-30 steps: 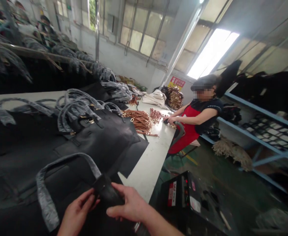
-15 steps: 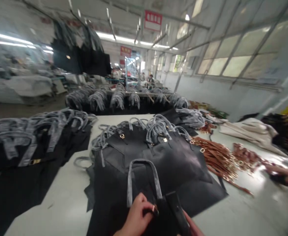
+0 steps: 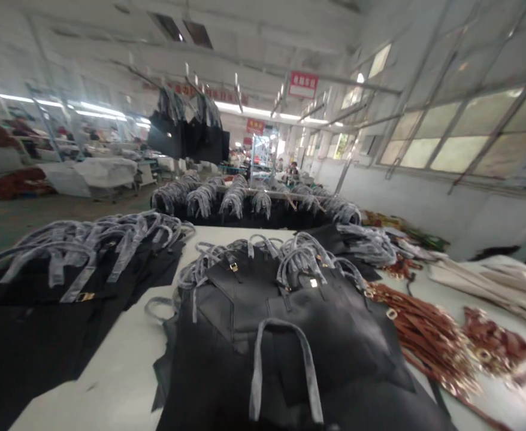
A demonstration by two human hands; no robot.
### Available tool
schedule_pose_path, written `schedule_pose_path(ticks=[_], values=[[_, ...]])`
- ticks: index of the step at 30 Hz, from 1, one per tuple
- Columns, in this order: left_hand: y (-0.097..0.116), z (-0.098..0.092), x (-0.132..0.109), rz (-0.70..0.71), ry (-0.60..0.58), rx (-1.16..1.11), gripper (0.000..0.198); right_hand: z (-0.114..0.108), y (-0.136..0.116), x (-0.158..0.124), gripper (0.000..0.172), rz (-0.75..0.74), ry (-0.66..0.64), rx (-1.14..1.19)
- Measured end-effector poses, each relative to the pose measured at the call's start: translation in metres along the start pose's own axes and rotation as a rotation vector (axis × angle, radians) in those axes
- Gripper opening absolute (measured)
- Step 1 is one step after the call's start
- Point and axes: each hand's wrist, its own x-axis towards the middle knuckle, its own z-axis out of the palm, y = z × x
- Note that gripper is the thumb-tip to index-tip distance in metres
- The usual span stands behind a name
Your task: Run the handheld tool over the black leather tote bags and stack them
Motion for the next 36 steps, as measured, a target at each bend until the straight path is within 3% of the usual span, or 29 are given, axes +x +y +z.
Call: schedule_pose_path(ticks=[3, 5, 7, 12, 18, 21, 25, 29, 36], values=[[-0.019, 0.025, -0.033, -0.186, -0.046, -0.158, 0.052, 0.007, 0.044, -0.080, 0.085, 0.157, 0.013, 0.091], [-0.022, 0.031, -0.043, -0.270, -0.063, -0.316, 0.057, 0.010, 0.050, -0.120, 0.088, 0.202, 0.014, 0.158], [-0.021, 0.031, -0.043, -0.318, -0.086, -0.442, 0.062, 0.011, 0.044, -0.138, 0.087, 0.242, 0.018, 0.181], [-0.026, 0.030, -0.037, -0.332, -0.113, -0.575, 0.063, 0.008, 0.032, -0.142, 0.089, 0.301, 0.063, 0.193], [-0.038, 0.036, -0.039, -0.493, -0.188, -0.714, 0.058, 0.008, 0.045, -0.150, 0.087, 0.314, 0.064, 0.172], [-0.047, 0.040, -0.039, -0.342, -0.148, -0.590, 0.040, 0.008, 0.050, -0.153, 0.088, 0.328, 0.061, 0.171], [-0.058, 0.045, -0.041, -0.078, -0.060, -0.497, 0.054, 0.007, 0.047, -0.157, 0.085, 0.346, -0.021, 0.214], [-0.062, 0.045, -0.043, -0.059, -0.093, -0.555, 0.066, 0.011, 0.040, -0.160, 0.082, 0.403, -0.141, 0.277], [-0.060, 0.033, -0.042, -0.034, -0.287, -0.671, 0.092, 0.018, 0.035, -0.150, 0.083, 0.477, -0.239, 0.351]])
